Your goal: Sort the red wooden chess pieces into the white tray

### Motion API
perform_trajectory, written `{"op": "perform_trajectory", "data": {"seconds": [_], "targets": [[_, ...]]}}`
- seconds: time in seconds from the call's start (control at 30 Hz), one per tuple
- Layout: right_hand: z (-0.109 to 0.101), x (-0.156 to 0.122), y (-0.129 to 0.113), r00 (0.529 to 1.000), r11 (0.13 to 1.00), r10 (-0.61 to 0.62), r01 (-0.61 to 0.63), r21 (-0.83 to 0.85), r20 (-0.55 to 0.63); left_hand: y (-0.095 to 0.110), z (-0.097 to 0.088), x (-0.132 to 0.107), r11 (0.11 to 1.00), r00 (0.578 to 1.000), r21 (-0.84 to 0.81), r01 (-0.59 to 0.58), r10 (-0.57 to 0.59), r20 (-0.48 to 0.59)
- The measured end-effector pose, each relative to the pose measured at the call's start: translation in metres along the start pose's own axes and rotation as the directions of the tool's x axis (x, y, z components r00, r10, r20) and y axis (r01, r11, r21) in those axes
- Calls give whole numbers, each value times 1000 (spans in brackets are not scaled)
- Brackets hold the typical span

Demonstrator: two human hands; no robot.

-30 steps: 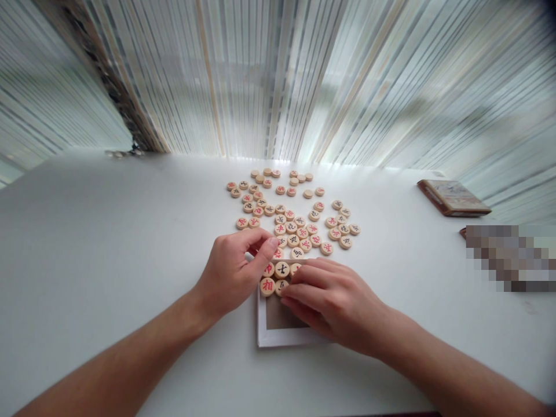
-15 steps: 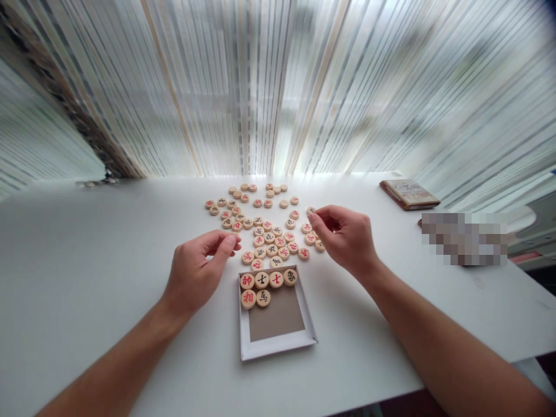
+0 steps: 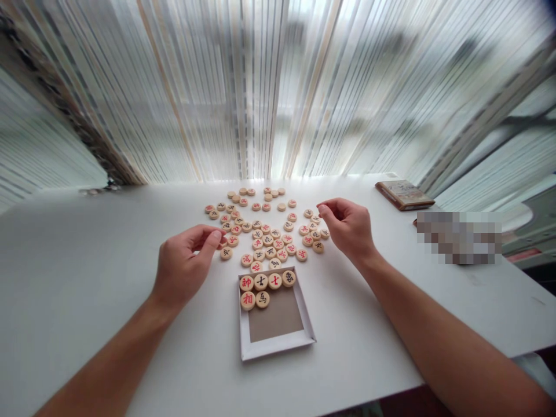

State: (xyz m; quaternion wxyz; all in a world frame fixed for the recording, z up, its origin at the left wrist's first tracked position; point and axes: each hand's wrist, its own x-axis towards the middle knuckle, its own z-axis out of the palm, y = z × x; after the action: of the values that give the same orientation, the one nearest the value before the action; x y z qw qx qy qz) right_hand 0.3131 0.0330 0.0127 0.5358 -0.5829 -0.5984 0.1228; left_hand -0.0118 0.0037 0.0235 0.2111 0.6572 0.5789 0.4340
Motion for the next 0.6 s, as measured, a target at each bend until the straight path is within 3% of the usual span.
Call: {"op": "perform_trajectory", "data": {"seconds": [0.6], "targets": [[2,-6,-4,994,998,-53,49,49,91,6,4,-4,997,999,73,-37,36,18]]}}
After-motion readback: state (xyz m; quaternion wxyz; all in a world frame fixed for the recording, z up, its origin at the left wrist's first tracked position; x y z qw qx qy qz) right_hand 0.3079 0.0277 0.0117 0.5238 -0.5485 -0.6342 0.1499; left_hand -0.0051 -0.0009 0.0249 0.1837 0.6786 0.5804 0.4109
